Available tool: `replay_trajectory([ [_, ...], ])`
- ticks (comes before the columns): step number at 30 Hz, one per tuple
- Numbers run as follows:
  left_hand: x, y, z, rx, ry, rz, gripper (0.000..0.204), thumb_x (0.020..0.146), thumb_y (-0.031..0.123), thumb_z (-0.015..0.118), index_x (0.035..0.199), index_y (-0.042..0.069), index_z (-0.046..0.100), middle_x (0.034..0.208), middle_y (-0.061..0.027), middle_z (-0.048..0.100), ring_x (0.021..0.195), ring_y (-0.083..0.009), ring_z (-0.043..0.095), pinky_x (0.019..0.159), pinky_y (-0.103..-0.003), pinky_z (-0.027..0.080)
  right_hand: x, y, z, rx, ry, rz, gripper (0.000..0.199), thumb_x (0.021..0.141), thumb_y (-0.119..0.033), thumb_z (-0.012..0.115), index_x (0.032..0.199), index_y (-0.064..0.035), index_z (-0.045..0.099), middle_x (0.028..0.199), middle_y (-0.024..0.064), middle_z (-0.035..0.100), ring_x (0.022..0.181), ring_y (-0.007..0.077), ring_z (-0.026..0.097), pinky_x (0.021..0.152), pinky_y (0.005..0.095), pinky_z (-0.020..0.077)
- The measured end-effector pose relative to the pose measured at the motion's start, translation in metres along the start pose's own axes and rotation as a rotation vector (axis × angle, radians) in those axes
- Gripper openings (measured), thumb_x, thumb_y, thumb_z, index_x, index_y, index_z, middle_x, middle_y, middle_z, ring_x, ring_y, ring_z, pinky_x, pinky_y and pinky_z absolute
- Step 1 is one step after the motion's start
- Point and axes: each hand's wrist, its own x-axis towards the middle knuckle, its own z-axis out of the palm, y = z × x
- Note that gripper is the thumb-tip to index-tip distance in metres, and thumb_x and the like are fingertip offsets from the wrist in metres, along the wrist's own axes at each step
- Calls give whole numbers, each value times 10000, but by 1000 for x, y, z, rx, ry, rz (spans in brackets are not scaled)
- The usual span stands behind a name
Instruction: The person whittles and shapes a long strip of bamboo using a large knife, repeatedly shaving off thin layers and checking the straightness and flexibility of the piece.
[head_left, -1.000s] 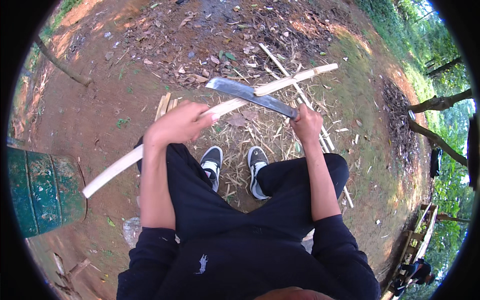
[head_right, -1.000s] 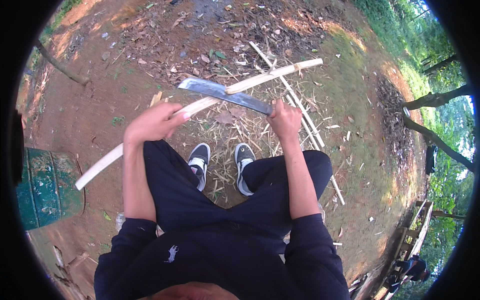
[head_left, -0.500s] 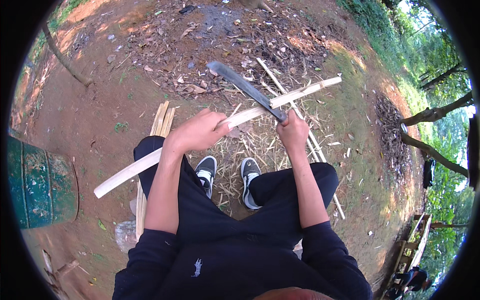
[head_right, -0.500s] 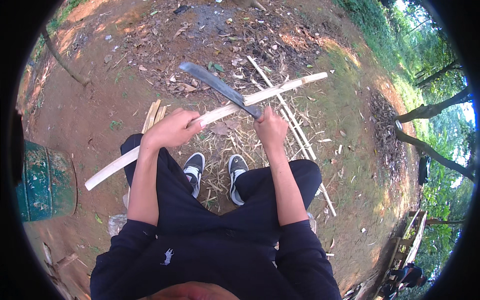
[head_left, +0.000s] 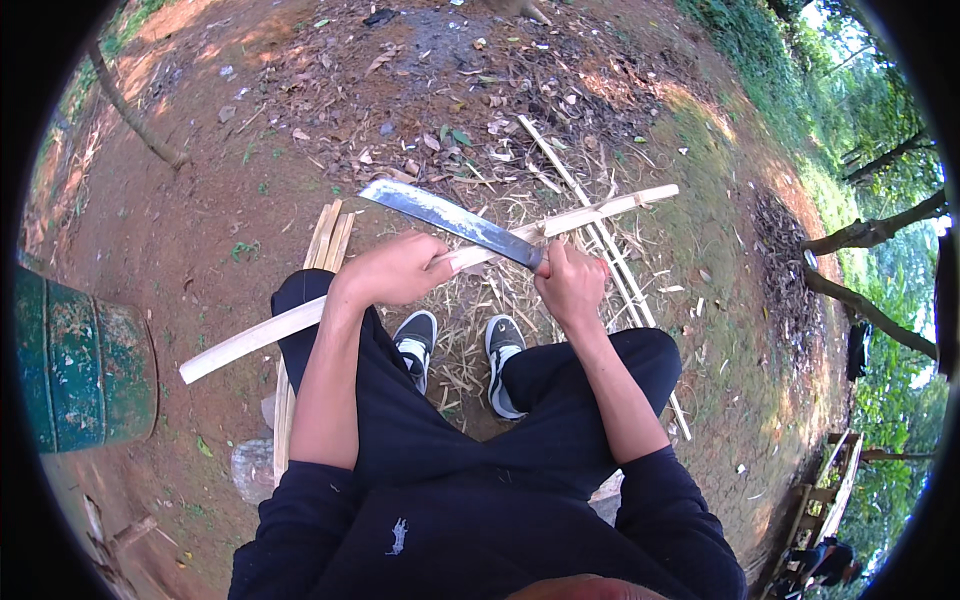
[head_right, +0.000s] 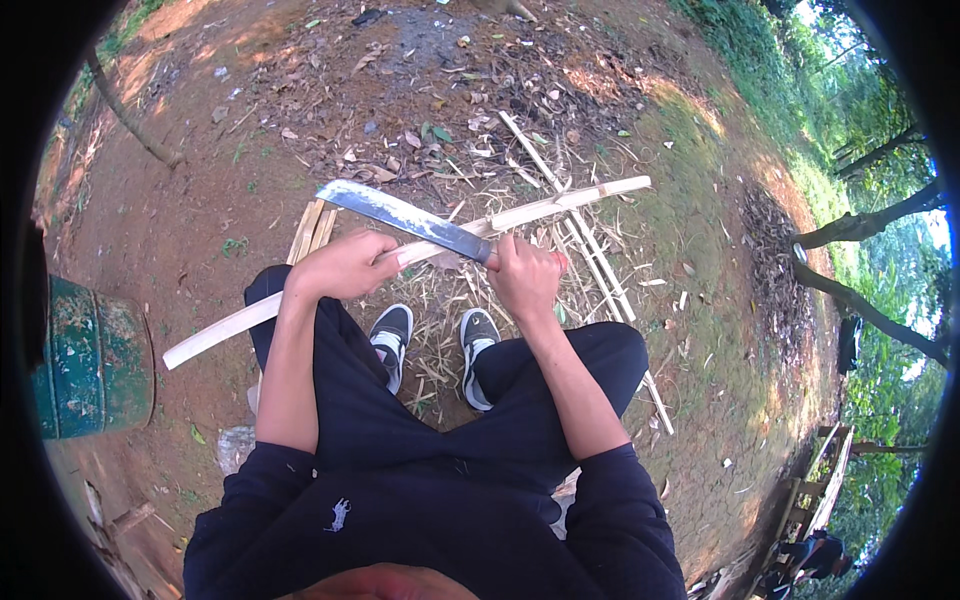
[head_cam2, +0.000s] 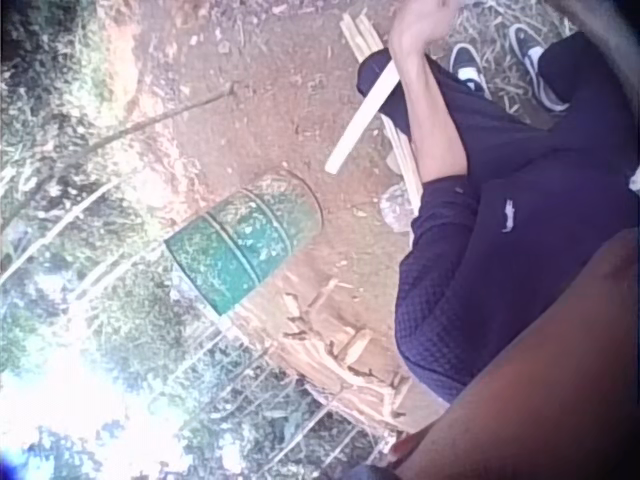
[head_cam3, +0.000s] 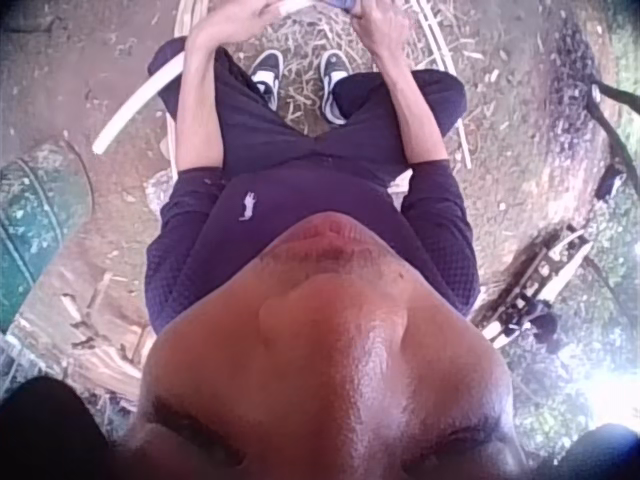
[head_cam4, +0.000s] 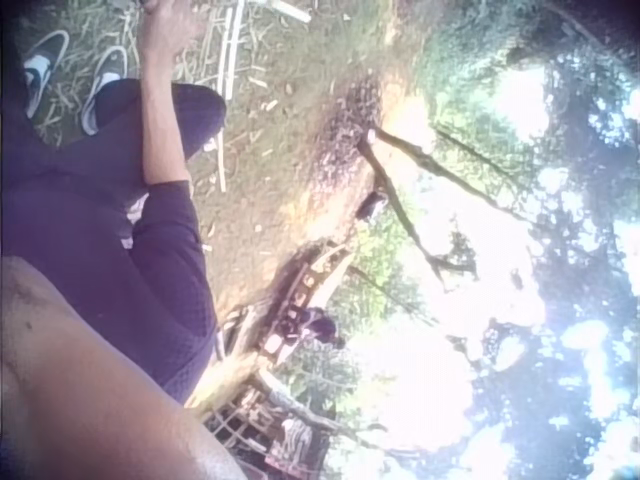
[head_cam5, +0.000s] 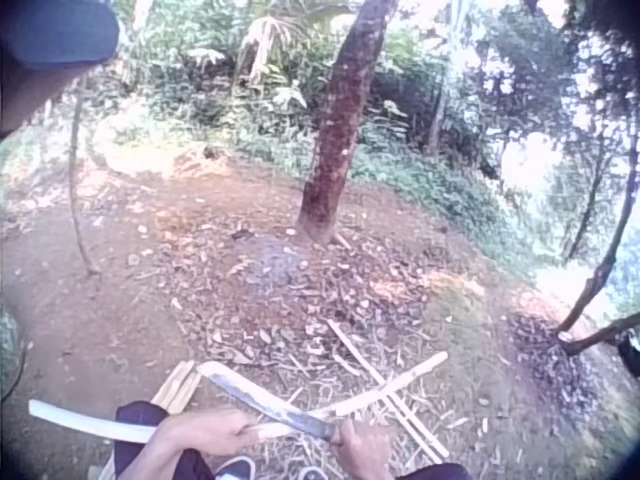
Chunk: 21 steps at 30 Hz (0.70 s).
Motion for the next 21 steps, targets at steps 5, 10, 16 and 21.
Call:
replay_trajectory([
  [5,-16,-2,-22,-130,-30,-86,350,1018,294,535,867,-11,619,579,-64,560,529,-156,548,518,-364,429,-7,90,5,-194,53,59,150,825,-139,661,701,-120,579,536,34,592,412,212,570,431,423,471],
  [10,-33,-18,-33,-161,-50,-72,353,1022,322,539,899,5,633,575,-53,570,504,-148,552,496,-351,435,3,145,-28,-473,-117,593,195,905,-250,597,844,-66,619,707,199,683,660,401,690,606,518,548],
  [16,-18,-22,-25,-136,-4,-105,268,983,231,569,857,12,656,561,-42,580,482,-111,555,456,-315,429,-6,70,-16,-103,-233,470,123,822,-163,648,766,-76,581,653,171,648,590,379,652,584,521,519],
  [21,-31,-23,-35,-155,-124,-145,313,988,245,571,795,4,621,554,-26,565,475,-100,536,454,-312,410,-17,49,8,-83,-23,-71,197,642,-65,686,668,-118,497,534,82,531,482,273,587,483,409,471],
])
